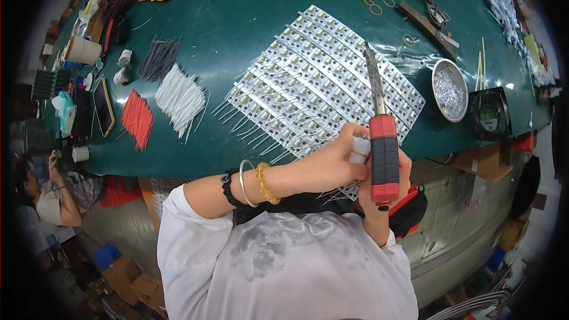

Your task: The person solders wires onto circuit board strips using a soldering gun, removes a rubber band from a bundle of wires by hand, and solders additional wires onto the circuit boards.

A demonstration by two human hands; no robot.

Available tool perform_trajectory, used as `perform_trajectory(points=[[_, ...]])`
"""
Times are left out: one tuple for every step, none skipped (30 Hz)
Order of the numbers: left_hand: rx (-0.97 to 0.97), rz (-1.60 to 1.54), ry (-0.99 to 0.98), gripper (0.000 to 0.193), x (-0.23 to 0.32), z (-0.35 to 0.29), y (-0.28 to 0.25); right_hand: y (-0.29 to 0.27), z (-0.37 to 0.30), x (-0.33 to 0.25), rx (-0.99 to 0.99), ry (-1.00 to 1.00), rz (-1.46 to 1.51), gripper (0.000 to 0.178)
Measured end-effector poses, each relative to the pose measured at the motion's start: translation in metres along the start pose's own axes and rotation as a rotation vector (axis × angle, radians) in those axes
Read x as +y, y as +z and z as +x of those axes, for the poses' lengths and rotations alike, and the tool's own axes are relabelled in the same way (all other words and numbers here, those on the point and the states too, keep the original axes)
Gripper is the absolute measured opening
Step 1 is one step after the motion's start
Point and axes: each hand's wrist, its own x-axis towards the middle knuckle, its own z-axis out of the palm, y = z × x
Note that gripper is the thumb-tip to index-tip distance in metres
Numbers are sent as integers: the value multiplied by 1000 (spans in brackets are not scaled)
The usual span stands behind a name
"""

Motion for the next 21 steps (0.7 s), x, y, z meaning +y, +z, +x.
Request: perform_trajectory(points=[[0,-1,0,62,0,1,0,-1,1,-4,-10,31,64,24],[-29,-117,-65,60,1,1,0,-1,0,-3,-10,30,64,24],[-59,-232,-130,58,3,2,-1,-3,-1,-1,-10,46,89,23],[-60,-233,-130,58,6,2,-1,-5,-2,2,-8,62,112,23],[-59,-243,-150,53,9,1,-1,-7,-6,8,-9,62,111,23],[-57,-252,-170,49,11,0,-1,-10,-12,16,-18,129,96,31],[-56,-252,-170,49,11,1,0,-10,-18,22,-29,197,84,40],[-59,-266,-160,45,10,1,1,-8,-21,25,6,273,168,35],[-61,-281,-150,42,10,2,2,-10,-23,24,5,273,169,35],[-64,-281,-151,42,10,3,0,-13,-25,24,-14,355,239,35],[-114,-346,-223,39,9,6,-4,-15,-27,24,-32,436,310,34],[-164,-411,-296,37,9,8,-6,-15,-28,25,-29,437,308,34],[-162,-412,-295,37,10,8,-7,-15,-29,27,-32,387,218,35],[-149,-439,-327,34,12,7,-7,-15,-30,27,-34,337,128,37],[-137,-466,-358,31,13,7,-7,-17,-31,27,-35,337,128,37],[-136,-465,-359,31,11,8,-7,-18,-33,27,-61,353,70,38],[-144,-406,-334,29,7,9,-8,-18,-34,27,-85,368,12,39],[-152,-347,-309,28,5,9,-8,-19,-34,26,-83,369,13,39],[-152,-348,-310,28,6,9,-8,-20,-31,22,-100,318,42,39],[-159,-239,-300,28,9,10,-7,-21,-28,19,-116,268,71,39],[-166,-130,-289,29,11,10,-6,-22,-23,15,-117,269,70,39]])
